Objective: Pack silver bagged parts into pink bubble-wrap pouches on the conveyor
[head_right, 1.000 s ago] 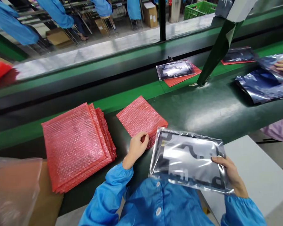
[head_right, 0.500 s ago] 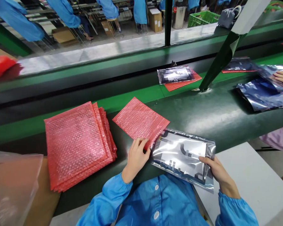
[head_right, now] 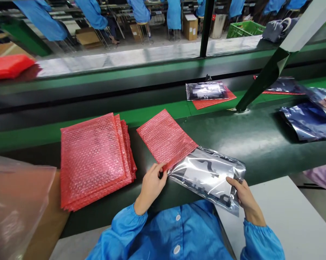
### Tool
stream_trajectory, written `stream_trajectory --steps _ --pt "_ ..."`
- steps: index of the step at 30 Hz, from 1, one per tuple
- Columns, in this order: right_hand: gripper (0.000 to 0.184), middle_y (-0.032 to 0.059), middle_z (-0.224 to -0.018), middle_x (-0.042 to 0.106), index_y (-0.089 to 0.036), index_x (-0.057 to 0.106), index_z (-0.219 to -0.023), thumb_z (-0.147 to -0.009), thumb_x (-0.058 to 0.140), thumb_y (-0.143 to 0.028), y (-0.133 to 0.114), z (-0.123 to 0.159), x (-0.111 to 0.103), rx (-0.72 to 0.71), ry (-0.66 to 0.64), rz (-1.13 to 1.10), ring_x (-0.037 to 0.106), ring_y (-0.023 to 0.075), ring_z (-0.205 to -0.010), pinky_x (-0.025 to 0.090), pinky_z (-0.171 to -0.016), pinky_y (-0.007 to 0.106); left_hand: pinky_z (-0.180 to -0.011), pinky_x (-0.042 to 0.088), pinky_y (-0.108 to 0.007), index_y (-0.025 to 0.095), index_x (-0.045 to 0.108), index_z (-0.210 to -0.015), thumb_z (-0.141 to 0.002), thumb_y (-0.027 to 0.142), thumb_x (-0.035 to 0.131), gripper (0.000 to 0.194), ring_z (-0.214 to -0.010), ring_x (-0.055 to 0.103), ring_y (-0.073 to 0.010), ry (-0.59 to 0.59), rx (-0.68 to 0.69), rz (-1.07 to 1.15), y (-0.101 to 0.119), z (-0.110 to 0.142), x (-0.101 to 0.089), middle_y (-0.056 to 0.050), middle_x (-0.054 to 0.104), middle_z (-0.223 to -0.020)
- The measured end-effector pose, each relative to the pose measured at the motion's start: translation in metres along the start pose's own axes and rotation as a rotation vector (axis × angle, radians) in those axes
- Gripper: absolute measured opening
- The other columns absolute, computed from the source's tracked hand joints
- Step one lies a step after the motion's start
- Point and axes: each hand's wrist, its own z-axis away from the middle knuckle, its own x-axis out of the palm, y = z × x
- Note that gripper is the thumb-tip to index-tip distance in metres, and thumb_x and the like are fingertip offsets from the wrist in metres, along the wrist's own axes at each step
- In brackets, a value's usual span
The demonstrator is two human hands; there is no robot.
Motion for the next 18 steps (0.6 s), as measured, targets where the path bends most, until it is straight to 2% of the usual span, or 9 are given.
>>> stream_trajectory --steps 3,7,12,15,18 --pt "0.041 0.0002 -0.056 0.066 -0.021 0.067 -0.072 -0.05 0.09 -0.048 0.0 0.002 0.004 0.034 0.083 -0.049 0.062 0.0198 -0.049 0.052 -0.045 0.029 -0.065 0.048 -0.027 0.02 0.068 -0.087 -0.089 0.025 0.062 0.008 -0.065 0.065 -0.0154 0.012 -0.172 0.158 0.0 -0.006 -0.007 0.0 0.068 -0.072" --pt "0.036 0.0009 -0.062 0.068 -0.022 0.068 -0.073 -0.056 0.088 -0.046 0.003 -0.002 0.006 0.049 0.143 -0.077 0.067 0.0226 -0.061 0.057 -0.054 0.031 -0.058 0.047 -0.026 0.021 0.067 -0.075 -0.085 0.032 0.063 0.015 -0.057 0.064 -0.0152 -0.013 -0.26 0.354 0.007 -0.011 -0.018 0.001 0.067 -0.061" --pt "0.034 0.0015 -0.07 0.072 -0.023 0.068 -0.08 -0.065 0.084 -0.048 0.014 -0.014 0.008 -0.021 0.213 -0.055 0.067 0.0218 -0.064 0.056 -0.054 0.03 -0.059 0.047 -0.024 0.021 0.064 -0.069 -0.082 0.025 0.062 0.013 -0.054 0.062 -0.0138 -0.001 -0.199 0.392 0.025 -0.003 -0.018 0.001 0.066 -0.059" --pt "0.037 0.0004 -0.075 0.074 -0.024 0.069 -0.087 -0.068 0.083 -0.052 0.02 -0.017 0.011 -0.026 0.204 -0.051 0.07 0.0225 -0.071 0.057 -0.057 0.029 -0.059 0.044 -0.024 0.021 0.062 -0.069 -0.081 0.02 0.062 0.013 -0.054 0.059 -0.0125 0.016 -0.123 0.316 0.036 0.002 -0.011 0.002 0.063 -0.059" --pt "0.037 0.0008 -0.081 0.076 -0.023 0.07 -0.092 -0.072 0.08 -0.053 0.019 -0.016 0.019 -0.039 0.204 -0.044 0.073 0.0238 -0.08 0.059 -0.06 0.029 -0.062 0.043 -0.025 0.021 0.06 -0.07 -0.086 0.022 0.059 0.015 -0.057 0.058 -0.0122 0.006 -0.043 0.311 0.043 0.007 0.0 0.001 0.063 -0.064"
